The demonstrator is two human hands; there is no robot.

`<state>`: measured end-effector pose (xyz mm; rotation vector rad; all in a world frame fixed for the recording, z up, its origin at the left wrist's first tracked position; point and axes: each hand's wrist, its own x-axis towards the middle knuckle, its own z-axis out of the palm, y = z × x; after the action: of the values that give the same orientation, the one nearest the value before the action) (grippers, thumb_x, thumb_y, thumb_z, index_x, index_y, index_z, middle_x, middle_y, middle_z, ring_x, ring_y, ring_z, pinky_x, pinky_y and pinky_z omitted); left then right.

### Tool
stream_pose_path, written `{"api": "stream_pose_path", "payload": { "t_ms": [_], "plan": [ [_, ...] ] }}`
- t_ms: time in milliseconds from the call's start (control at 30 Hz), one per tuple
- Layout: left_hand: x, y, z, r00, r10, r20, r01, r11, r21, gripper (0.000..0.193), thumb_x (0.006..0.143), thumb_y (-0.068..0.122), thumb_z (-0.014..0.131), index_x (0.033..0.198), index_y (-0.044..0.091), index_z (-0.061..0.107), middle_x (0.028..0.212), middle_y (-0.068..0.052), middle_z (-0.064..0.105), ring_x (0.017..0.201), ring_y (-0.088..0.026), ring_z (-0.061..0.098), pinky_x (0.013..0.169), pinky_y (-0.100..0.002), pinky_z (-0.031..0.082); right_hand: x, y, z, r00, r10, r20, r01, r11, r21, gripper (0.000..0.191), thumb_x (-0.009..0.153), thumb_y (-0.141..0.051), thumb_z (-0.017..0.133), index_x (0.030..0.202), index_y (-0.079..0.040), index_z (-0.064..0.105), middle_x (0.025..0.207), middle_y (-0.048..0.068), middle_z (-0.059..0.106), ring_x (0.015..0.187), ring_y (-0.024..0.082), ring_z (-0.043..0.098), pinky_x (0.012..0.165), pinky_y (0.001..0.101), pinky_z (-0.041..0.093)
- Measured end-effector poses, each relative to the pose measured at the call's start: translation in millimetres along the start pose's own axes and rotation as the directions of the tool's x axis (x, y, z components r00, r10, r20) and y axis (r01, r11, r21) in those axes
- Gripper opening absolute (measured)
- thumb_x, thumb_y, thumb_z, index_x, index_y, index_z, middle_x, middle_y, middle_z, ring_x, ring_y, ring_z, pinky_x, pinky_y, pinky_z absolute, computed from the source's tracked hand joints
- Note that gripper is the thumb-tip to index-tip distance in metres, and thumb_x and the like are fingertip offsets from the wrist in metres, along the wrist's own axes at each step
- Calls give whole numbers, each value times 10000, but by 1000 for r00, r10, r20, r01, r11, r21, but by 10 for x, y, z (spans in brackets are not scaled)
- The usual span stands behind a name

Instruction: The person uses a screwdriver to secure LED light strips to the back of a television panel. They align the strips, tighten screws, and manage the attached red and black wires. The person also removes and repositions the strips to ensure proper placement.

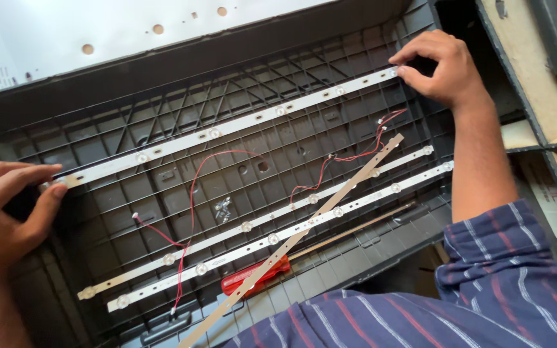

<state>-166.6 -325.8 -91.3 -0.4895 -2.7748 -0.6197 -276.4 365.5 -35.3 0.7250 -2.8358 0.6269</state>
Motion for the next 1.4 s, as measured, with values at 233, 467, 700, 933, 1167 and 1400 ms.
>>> {"api": "stream_pose_path", "payload": {
  "t_ms": [233,467,700,933,1167,1400],
  "plan": [
    [29,214,-184,1000,4,-5,-4,1000,10,117,1025,147,819,1122,95,779,1027,-77,730,968,-242,699,890,-334,547,-133,-106,-130,996,74,40,-79,987,138,185,949,-92,748,1132,-59,750,1113,83,715,1035,181,694,954,304,550],
    [-8,602,-689,992,115,-44,-107,981,164,123,956,132,825,1052,72,777,994,-97,718,996,-291,685,871,-399,562,-375,-796,-641,999,-41,-17,38,991,-125,191,978,-29,782,1161,-41,727,1154,96,703,1026,222,646,939,303,514],
    [-414,1082,-1136,994,104,-18,-100,982,161,127,996,137,812,1102,82,768,1032,-107,726,1006,-281,695,895,-390,566,-952,-2145,-581,979,-202,28,204,971,-128,269,833,4,795,1086,-73,743,1088,93,740,1053,258,687,919,363,544],
    [-859,2111,-914,989,128,70,-108,965,-241,225,825,79,780,1049,86,760,1007,-105,724,951,-313,697,818,-414,566,-1543,-3024,66,945,-213,248,189,975,118,200,765,-85,784,962,-109,763,964,55,738,896,269,705,767,379,568],
    [-814,2646,-139,969,45,245,1,983,-185,96,942,103,681,909,52,755,940,-153,689,931,-364,679,819,-461,553,-1954,-3088,244,954,-255,159,239,964,114,193,821,-77,756,1012,-77,729,983,74,709,925,287,686,817,392,551],
    [-753,2692,155,983,25,184,4,988,-156,127,845,158,722,805,46,766,875,-163,685,877,-377,676,791,-488,541,-2136,-3119,213,948,-312,64,307,949,77,222,795,-33,735,1015,-59,726,970,79,701,927,306,676,830,423,537]
  ]
}}
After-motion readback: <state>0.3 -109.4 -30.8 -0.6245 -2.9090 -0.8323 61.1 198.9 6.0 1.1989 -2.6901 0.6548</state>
